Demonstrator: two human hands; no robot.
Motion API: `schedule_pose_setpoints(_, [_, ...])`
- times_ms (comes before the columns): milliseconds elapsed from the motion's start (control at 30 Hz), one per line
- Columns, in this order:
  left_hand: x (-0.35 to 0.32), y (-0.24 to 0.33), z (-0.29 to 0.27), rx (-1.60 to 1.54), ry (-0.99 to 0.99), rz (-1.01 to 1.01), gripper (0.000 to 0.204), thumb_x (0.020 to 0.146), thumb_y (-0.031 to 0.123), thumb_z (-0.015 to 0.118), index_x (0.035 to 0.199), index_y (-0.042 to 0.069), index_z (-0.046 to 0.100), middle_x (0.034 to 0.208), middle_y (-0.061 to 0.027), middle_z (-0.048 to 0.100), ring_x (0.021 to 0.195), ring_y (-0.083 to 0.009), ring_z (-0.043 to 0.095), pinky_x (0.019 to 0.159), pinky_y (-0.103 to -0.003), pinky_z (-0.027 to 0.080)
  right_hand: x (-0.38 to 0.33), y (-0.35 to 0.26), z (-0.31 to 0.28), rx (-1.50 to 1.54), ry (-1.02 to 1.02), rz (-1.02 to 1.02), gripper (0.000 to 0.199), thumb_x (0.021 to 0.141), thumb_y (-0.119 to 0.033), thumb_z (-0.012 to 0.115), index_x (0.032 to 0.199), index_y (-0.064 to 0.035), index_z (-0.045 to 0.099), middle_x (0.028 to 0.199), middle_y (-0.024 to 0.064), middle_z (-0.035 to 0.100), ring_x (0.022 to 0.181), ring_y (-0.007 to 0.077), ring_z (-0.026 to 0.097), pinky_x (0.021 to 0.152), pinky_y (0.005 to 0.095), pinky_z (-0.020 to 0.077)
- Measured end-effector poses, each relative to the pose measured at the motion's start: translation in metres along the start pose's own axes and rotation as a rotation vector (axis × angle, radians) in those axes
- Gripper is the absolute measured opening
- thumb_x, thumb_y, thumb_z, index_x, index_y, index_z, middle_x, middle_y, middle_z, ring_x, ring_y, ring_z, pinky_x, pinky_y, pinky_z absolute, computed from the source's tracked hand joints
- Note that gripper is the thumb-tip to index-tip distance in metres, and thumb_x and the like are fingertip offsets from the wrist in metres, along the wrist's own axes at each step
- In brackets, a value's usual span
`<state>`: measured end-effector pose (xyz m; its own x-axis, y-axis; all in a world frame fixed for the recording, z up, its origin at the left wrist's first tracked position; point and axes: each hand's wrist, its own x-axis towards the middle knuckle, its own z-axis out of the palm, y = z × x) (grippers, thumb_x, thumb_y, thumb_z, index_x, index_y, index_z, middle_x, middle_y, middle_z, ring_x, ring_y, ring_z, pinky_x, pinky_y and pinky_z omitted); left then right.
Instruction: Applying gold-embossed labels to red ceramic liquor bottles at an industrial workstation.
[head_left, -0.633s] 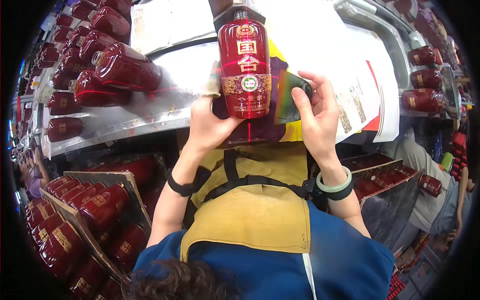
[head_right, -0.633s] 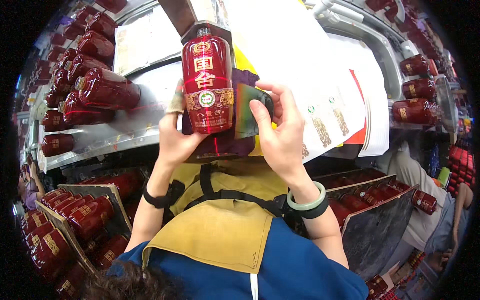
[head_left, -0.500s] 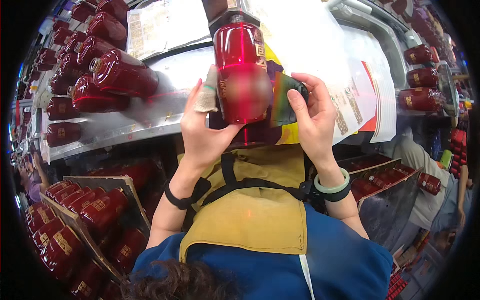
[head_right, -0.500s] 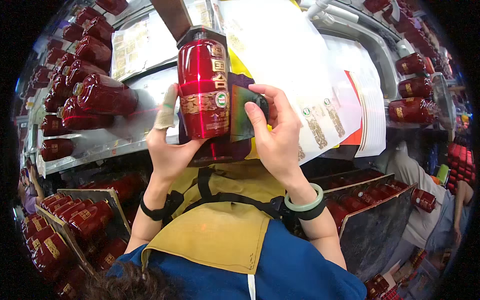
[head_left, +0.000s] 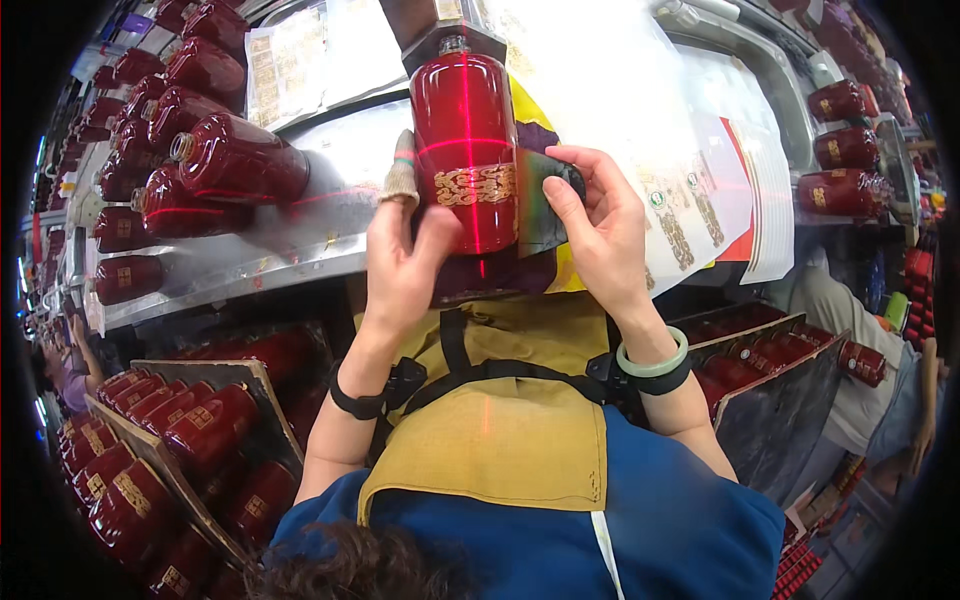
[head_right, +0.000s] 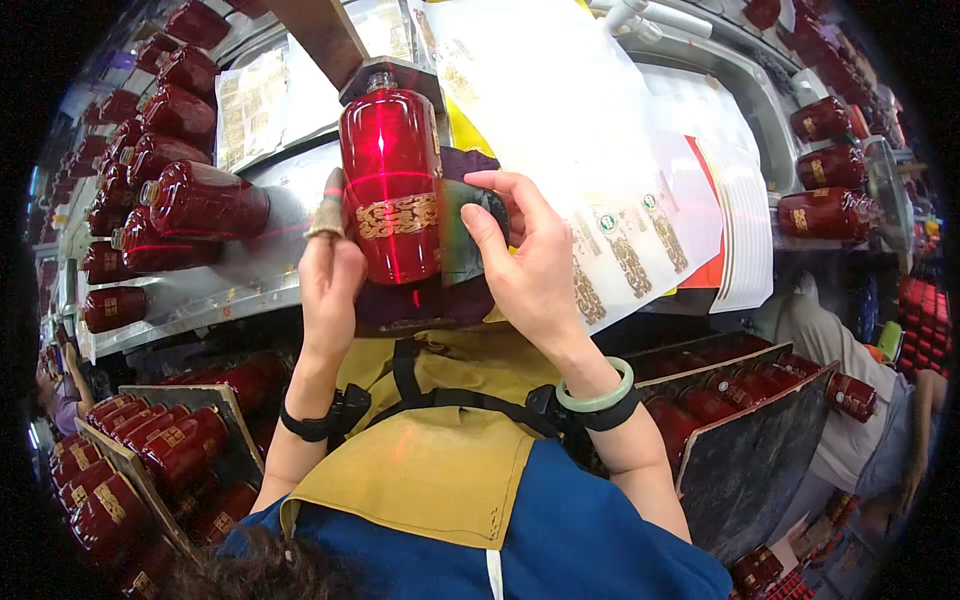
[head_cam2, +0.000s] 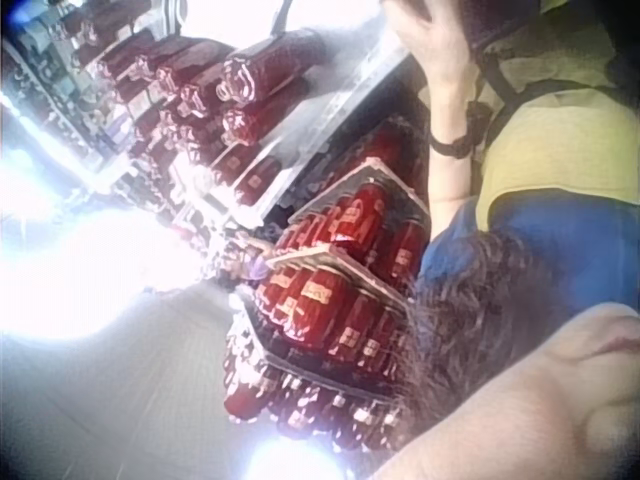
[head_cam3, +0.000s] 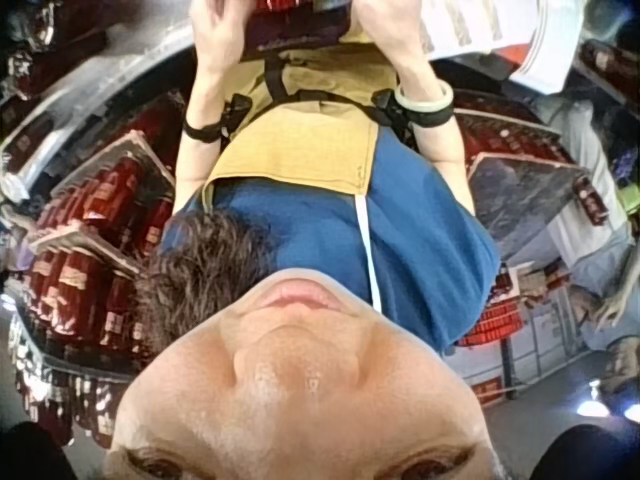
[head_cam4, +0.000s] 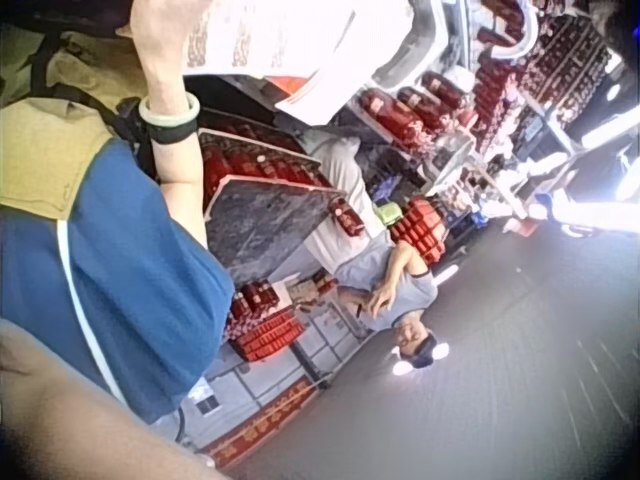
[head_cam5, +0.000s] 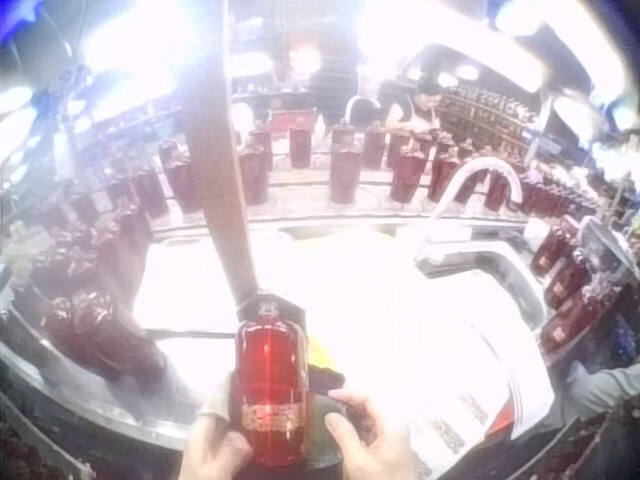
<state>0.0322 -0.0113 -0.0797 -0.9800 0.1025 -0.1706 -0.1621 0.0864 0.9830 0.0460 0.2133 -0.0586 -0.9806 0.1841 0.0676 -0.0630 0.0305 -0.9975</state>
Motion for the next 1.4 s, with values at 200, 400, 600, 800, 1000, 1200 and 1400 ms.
schedule_pose_setpoints(200, [0.010,0.023,0.028,-0.227,0.019,0.150,0.055,0.112,0.025,0.049,0.156,-0.006,0.036,0.137,-0.0131,0.060,0.120,-0.0142,0.059,0.104,-0.031,0.048,0.001,-0.005,0.003,-0.073,-0.006,0.032,0.024,0.097,-0.005,0.069,0.120,-0.0005,0.066,0.102,0.0051,0.073,0.086,0.0064,0.065,0.076,0.0235,0.0537])
schedule_pose_setpoints(400, [-0.001,0.035,0.028,-0.287,-0.045,0.188,0.064,0.114,0.042,0.036,0.153,-0.009,0.038,0.142,-0.0168,0.058,0.124,-0.0182,0.058,0.106,-0.033,0.047,0.005,-0.013,0.010,-0.045,-0.015,-0.038,0.022,0.095,-0.005,0.070,0.117,-0.0006,0.067,0.093,0.0059,0.074,0.077,0.0082,0.066,0.070,0.0248,0.0539])
schedule_pose_setpoints(600, [-0.013,0.067,0.019,-0.129,-0.264,0.338,0.087,0.108,0.065,0.026,0.150,-0.010,0.040,0.139,-0.0188,0.058,0.125,-0.0219,0.057,0.106,-0.035,0.046,0.015,-0.036,0.027,-0.183,-0.035,-0.023,0.019,0.090,-0.006,0.073,0.108,-0.0002,0.068,0.088,0.0097,0.073,0.075,0.0134,0.069,0.067,0.0296,0.0536])
schedule_pose_setpoints(800, [-0.004,0.024,0.019,0.021,-0.166,0.461,0.115,0.085,0.064,0.075,0.157,-0.010,0.025,0.146,-0.0242,0.053,0.132,-0.0310,0.056,0.111,-0.039,0.043,0.036,-0.048,0.026,-0.225,-0.010,-0.274,0.021,0.089,-0.006,0.073,0.109,-0.0008,0.068,0.098,0.0161,0.074,0.088,0.0270,0.074,0.079,0.0363,0.0566])
schedule_pose_setpoints(1000, [-0.006,0.006,0.034,0.558,0.178,0.712,0.108,0.069,0.014,0.094,0.157,-0.002,0.033,0.151,-0.0211,0.046,0.135,-0.0364,0.049,0.114,-0.045,0.038,0.023,-0.022,0.001,-0.651,-0.237,-1.037,0.016,0.078,-0.011,0.069,0.092,-0.0157,0.073,0.089,-0.0027,0.070,0.083,0.0160,0.061,0.079,0.0335,0.0478])
schedule_pose_setpoints(1200, [-0.004,0.005,0.029,0.505,0.226,0.709,0.099,0.065,0.006,0.092,0.150,-0.006,0.042,0.144,-0.0206,0.056,0.130,-0.0365,0.055,0.110,-0.044,0.043,0.076,-0.025,0.002,-0.644,0.017,-0.962,0.018,0.078,-0.012,0.075,0.095,-0.0139,0.072,0.090,-0.0012,0.072,0.075,0.0201,0.059,0.074,0.0343,0.0452])
schedule_pose_setpoints(1400, [-0.002,-0.001,0.021,0.576,0.181,0.691,0.091,0.069,0.007,0.089,0.147,-0.010,0.044,0.140,-0.0259,0.058,0.126,-0.0417,0.058,0.108,-0.046,0.045,0.033,-0.029,0.015,-0.647,-0.374,-1.066,0.014,0.082,-0.016,0.070,0.095,-0.0166,0.072,0.089,-0.0036,0.068,0.074,0.0178,0.060,0.072,0.0338,0.0471])
